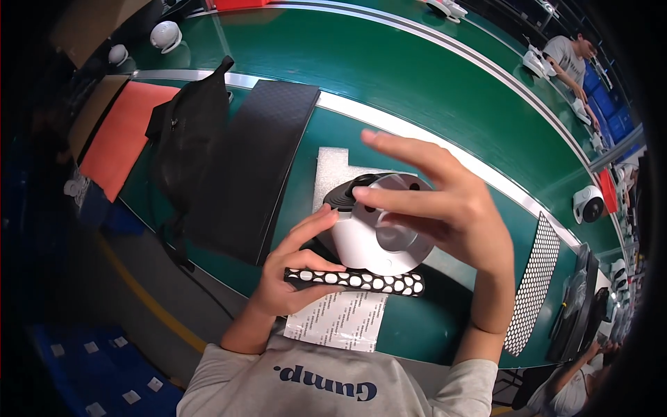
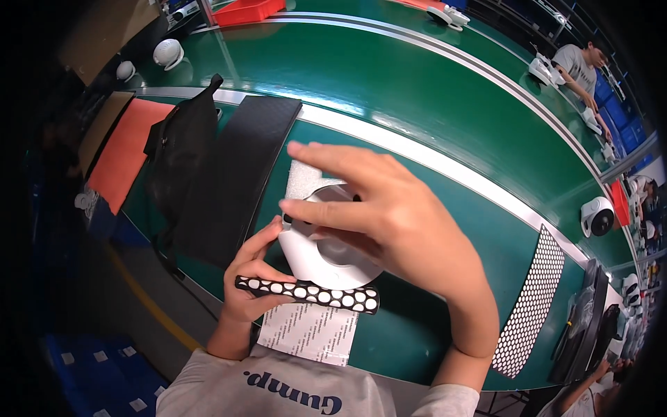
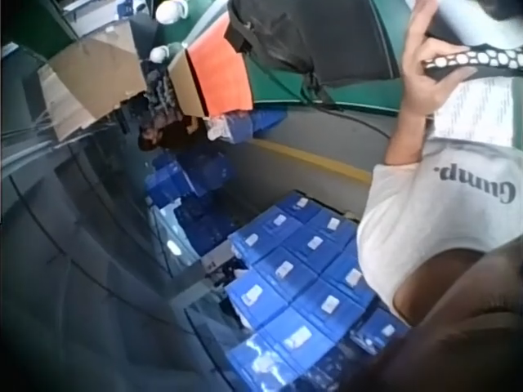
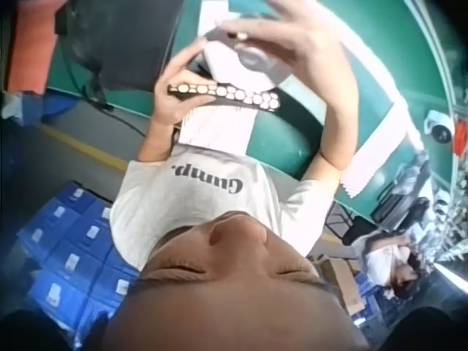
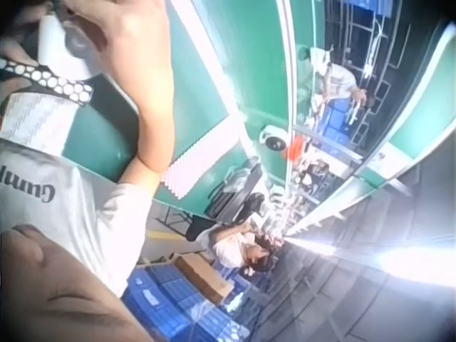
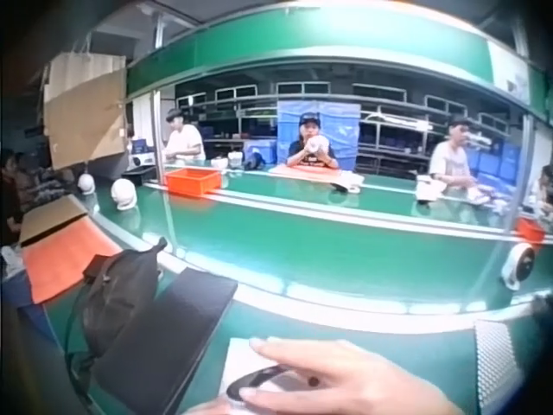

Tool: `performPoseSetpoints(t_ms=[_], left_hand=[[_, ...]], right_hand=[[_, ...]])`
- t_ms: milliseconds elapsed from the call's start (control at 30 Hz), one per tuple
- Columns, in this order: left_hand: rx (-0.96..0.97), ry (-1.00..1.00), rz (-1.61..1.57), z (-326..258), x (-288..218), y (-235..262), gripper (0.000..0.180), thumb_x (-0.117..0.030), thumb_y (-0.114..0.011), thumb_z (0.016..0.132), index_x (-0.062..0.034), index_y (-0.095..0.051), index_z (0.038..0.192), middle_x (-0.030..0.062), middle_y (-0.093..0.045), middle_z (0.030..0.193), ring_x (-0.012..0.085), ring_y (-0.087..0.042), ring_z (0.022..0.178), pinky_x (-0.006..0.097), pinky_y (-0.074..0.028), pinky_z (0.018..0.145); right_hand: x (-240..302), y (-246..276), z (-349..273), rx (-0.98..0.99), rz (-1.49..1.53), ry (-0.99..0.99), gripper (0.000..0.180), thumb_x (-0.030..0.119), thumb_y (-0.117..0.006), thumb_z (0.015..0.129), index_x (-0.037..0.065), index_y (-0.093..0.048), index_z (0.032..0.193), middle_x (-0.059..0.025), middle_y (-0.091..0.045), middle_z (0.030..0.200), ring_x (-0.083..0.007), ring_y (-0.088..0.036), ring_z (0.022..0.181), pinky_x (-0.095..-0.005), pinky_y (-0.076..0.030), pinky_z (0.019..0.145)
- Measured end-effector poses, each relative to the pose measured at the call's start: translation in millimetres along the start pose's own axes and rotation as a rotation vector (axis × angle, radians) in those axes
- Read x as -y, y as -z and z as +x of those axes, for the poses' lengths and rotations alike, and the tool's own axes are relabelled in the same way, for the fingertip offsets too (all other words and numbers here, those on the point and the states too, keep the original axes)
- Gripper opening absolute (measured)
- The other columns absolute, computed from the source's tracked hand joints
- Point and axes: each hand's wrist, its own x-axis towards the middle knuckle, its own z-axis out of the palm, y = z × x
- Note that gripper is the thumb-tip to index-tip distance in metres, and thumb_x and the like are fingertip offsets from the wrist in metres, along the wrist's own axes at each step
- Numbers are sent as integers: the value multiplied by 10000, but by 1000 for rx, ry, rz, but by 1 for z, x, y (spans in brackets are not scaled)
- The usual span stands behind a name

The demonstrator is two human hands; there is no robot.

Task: Assembling small spherical security cameras on a production line by placing them in foam jigs and applying adhesive base pads.

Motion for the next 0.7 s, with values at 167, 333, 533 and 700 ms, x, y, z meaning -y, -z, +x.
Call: performPoseSetpoints(t_ms=[167, 333, 533, 700], left_hand=[[23, -37, 28, 1, -1, 0, 203, -14, -701, 582, -42, -637, 773, 191, -407, 1237, 342, -311, 1210, 409, -242, 982], [22, -34, 53, 1, -3, 1, 213, -18, -707, 573, -39, -633, 772, 190, -410, 1233, 343, -311, 1208, 416, -245, 982], [30, -33, 51, 2, -5, 3, 225, -31, -710, 574, -36, -630, 784, 189, -412, 1230, 347, -311, 1207, 425, -247, 981], [38, -35, 53, 2, -6, 3, 238, -41, -711, 575, -39, -629, 798, 189, -410, 1232, 348, -310, 1207, 426, -253, 978]], right_hand=[[-12, -6, -6, 8, -64, 97, 221, 52, -641, 637, 95, -657, 853, -99, -601, 971, -216, -581, 861, -266, -431, 639], [-9, -13, -1, -32, 96, 36, 77, 58, -619, 678, 26, -590, 742, -105, -604, 913, -200, -567, 775, -257, -415, 653], [-12, -15, -6, -9, 503, -188, 34, 4, -576, 731, -16, -556, 750, -142, -561, 955, -169, -536, 846, -250, -424, 700], [-6, -17, -5, -8, 451, -238, 17, -40, -548, 737, -44, -546, 753, -152, -547, 945, -157, -535, 833, -229, -433, 676]])
